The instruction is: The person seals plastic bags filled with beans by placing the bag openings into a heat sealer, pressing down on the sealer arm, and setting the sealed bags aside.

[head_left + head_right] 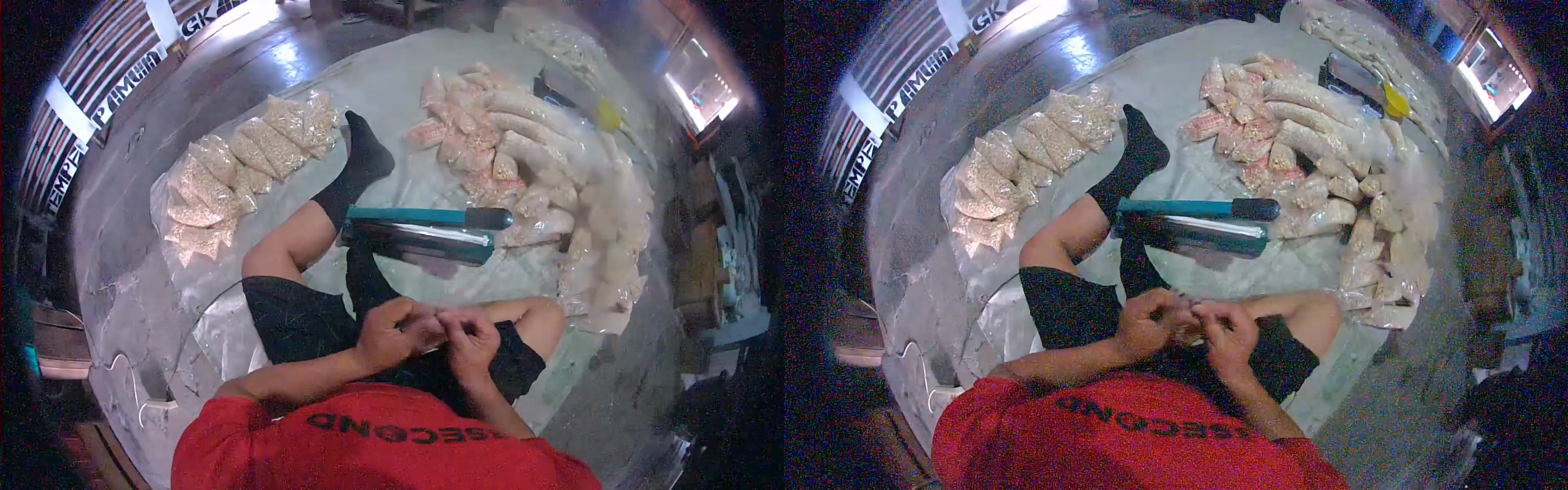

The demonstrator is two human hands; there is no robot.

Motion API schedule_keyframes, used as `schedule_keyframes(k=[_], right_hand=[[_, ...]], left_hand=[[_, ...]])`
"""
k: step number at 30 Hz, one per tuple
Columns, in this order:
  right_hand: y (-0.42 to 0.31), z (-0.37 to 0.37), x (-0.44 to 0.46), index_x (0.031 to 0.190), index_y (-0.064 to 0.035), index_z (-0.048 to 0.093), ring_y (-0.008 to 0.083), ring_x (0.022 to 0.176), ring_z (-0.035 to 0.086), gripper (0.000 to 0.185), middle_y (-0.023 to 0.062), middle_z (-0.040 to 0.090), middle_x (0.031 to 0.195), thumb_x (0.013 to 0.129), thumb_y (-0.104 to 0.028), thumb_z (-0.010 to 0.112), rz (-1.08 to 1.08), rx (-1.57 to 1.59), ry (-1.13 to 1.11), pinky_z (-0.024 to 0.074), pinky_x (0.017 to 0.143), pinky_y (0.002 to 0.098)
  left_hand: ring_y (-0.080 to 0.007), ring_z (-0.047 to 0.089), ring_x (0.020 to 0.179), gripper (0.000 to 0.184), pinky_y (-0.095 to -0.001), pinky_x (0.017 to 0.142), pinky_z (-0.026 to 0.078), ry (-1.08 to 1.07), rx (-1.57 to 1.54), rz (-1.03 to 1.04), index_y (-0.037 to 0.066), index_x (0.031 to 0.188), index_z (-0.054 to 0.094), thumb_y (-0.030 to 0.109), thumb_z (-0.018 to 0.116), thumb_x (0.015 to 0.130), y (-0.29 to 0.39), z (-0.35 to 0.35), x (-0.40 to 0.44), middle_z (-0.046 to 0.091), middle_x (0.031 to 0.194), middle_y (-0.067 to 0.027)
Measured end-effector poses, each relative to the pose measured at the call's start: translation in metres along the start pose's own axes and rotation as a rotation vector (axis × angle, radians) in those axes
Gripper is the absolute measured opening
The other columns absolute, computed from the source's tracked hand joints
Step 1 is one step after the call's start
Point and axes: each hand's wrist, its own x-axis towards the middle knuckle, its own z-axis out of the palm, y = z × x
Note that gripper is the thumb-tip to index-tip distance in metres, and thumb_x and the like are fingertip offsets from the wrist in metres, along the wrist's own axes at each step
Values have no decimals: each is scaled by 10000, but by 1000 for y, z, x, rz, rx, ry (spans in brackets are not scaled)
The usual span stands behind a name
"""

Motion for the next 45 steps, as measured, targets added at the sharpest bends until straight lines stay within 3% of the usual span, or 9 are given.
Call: schedule_keyframes(k=[3, 6, 16, 21, 23, 28, 36, 42, 45], right_hand=[[-3, 7, 7, 874, -3, 676, 87, 750, 606, 187, -4, 666, 791, 940, -167, 734, 298, -295, -207, 490, 680, 249], [38, 0, 22, 956, -20, 734, 106, 800, 641, 184, 21, 718, 864, 855, -156, 806, 561, 87, -269, 528, 752, 278], [41, 16, 80, 973, -21, 664, 108, 808, 608, 129, 26, 672, 903, 923, -110, 743, 407, 211, -153, 502, 773, 267], [47, 7, 83, 1056, -2, 659, 138, 868, 642, 168, 52, 677, 1010, 971, -145, 689, 578, 477, -157, 548, 842, 319], [49, 3, 89, 1100, 9, 650, 155, 872, 657, 214, 65, 670, 1060, 993, -177, 662, 664, 457, -205, 571, 844, 341], [87, 15, 95, 1014, 16, 697, 123, 665, 625, 263, 62, 695, 846, 970, -243, 695, 601, 298, -35, 549, 612, 296], [156, 25, 122, 958, 20, 682, 136, 602, 574, 200, 43, 624, 759, 999, -165, 617, 742, 354, 49, 484, 546, 283], [175, 28, 114, 966, 6, 687, 114, 588, 554, 216, 14, 623, 730, 1001, -201, 637, 721, -54, -299, 445, 535, 271], [145, 37, 116, 960, 2, 690, 103, 598, 559, 265, 11, 639, 752, 998, -259, 660, 739, 226, -139, 447, 561, 260]], left_hand=[[-218, 694, 782, 160, -318, 704, 533, 225, -1, -9, 18, 911, 719, 175, 749, 917, -20, -3, 2, 707, 851, -114], [-222, 697, 780, 150, -329, 700, 533, 209, 11, -48, 16, 999, 698, 157, 709, 949, -21, -2, 5, 700, 861, -129], [-138, 684, 670, 202, -307, 625, 548, 343, -72, 16, 18, 1049, 654, 212, 604, 1024, -23, 1, 75, 691, 776, -95], [-124, 680, 670, 181, -295, 625, 559, 331, -40, -4, 13, 1047, 653, 188, 634, 1006, -24, 9, 74, 693, 788, -80], [-131, 680, 678, 169, -296, 611, 573, 314, -301, -289, 6, 1052, 647, 168, 624, 1008, -36, 17, 75, 685, 808, -71], [-148, 650, 633, 153, -299, 550, 572, 346, -507, -451, 15, 1059, 631, 142, 652, 977, -71, 25, 95, 638, 807, -66], [-184, 656, 643, 179, -321, 542, 523, 316, -501, -633, -20, 1040, 637, 145, 598, 984, -159, 35, 128, 646, 815, -80], [-181, 656, 628, 186, -328, 523, 517, 288, -402, -577, -23, 1023, 630, 157, 594, 989, -125, 30, 133, 658, 802, -86], [-167, 650, 615, 212, -326, 523, 521, 278, -331, -502, -12, 1014, 627, 198, 603, 996, -100, 25, 134, 665, 805, -80]])
